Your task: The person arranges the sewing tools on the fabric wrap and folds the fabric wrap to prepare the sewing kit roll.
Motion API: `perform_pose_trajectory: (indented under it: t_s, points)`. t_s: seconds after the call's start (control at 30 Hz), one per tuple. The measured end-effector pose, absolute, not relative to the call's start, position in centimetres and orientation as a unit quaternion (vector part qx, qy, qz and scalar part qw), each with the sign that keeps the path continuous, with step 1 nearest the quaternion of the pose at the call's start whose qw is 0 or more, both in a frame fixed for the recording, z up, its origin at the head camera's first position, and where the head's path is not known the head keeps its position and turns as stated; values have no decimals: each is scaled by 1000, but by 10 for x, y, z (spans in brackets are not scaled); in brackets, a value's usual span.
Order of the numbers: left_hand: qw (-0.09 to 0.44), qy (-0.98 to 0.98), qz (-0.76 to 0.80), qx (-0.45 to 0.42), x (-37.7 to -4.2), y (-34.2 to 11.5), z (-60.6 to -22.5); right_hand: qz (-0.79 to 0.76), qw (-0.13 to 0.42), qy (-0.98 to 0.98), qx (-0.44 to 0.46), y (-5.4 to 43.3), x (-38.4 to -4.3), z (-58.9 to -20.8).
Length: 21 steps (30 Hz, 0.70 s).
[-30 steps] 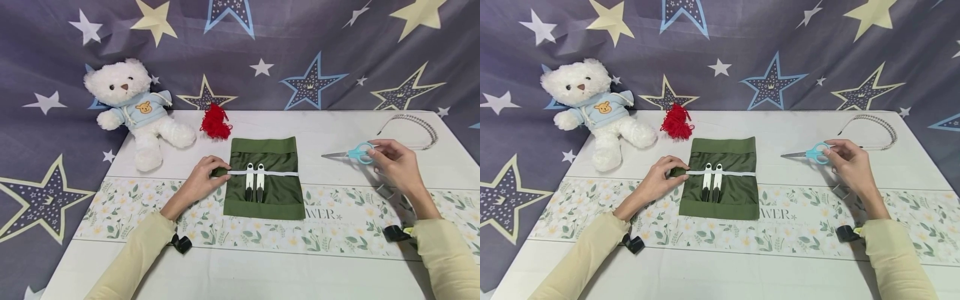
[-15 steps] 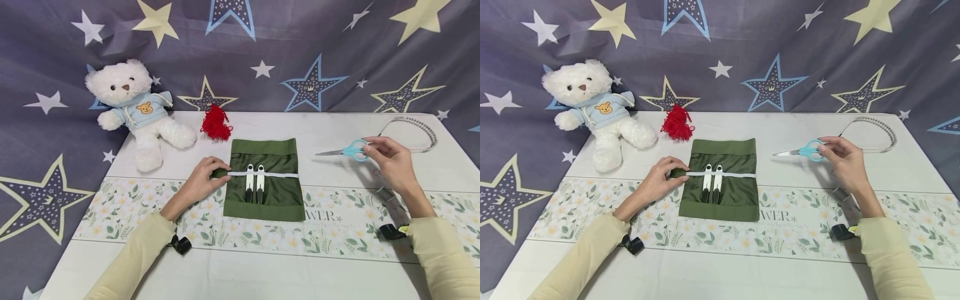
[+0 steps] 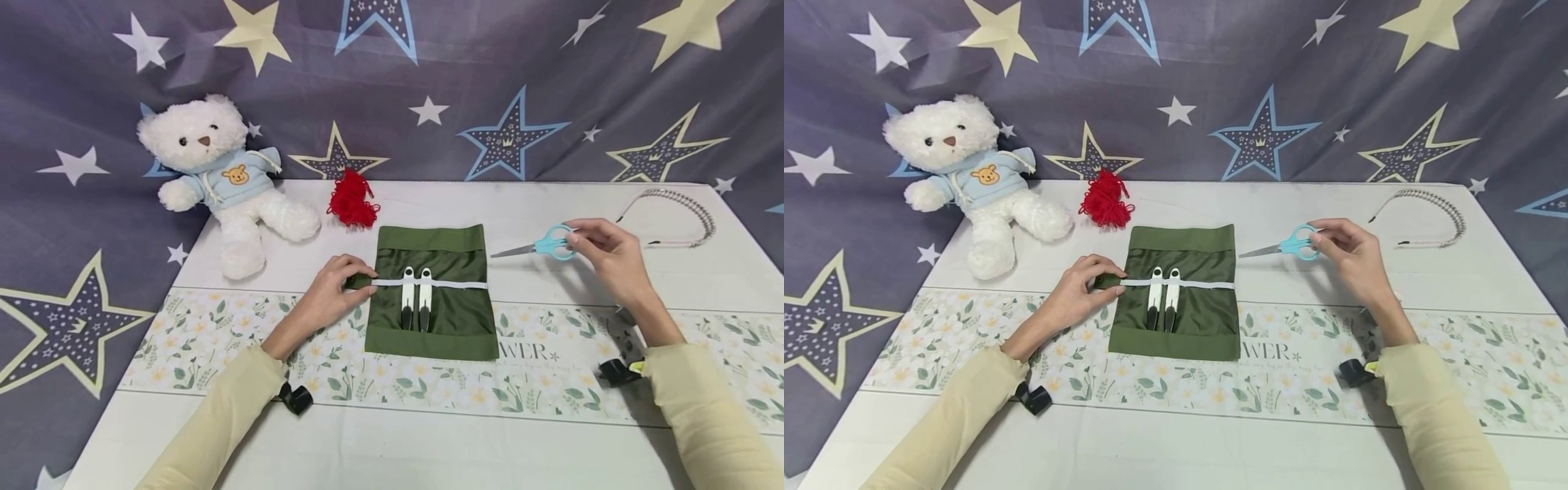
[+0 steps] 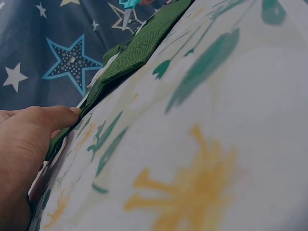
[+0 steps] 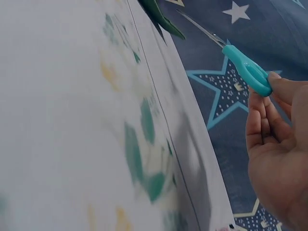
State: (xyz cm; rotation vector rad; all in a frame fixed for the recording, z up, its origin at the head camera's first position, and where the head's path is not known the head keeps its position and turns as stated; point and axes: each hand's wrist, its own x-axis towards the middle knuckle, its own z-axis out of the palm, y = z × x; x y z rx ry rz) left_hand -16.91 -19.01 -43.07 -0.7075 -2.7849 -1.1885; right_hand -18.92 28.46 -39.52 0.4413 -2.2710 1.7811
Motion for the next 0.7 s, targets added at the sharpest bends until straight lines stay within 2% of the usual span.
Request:
perform_pose_trajectory:
  t_s: [0.7]
  points:
    - [20, -895, -383, -229, -169, -190, -431, 642, 51, -741, 189, 236, -210, -398]
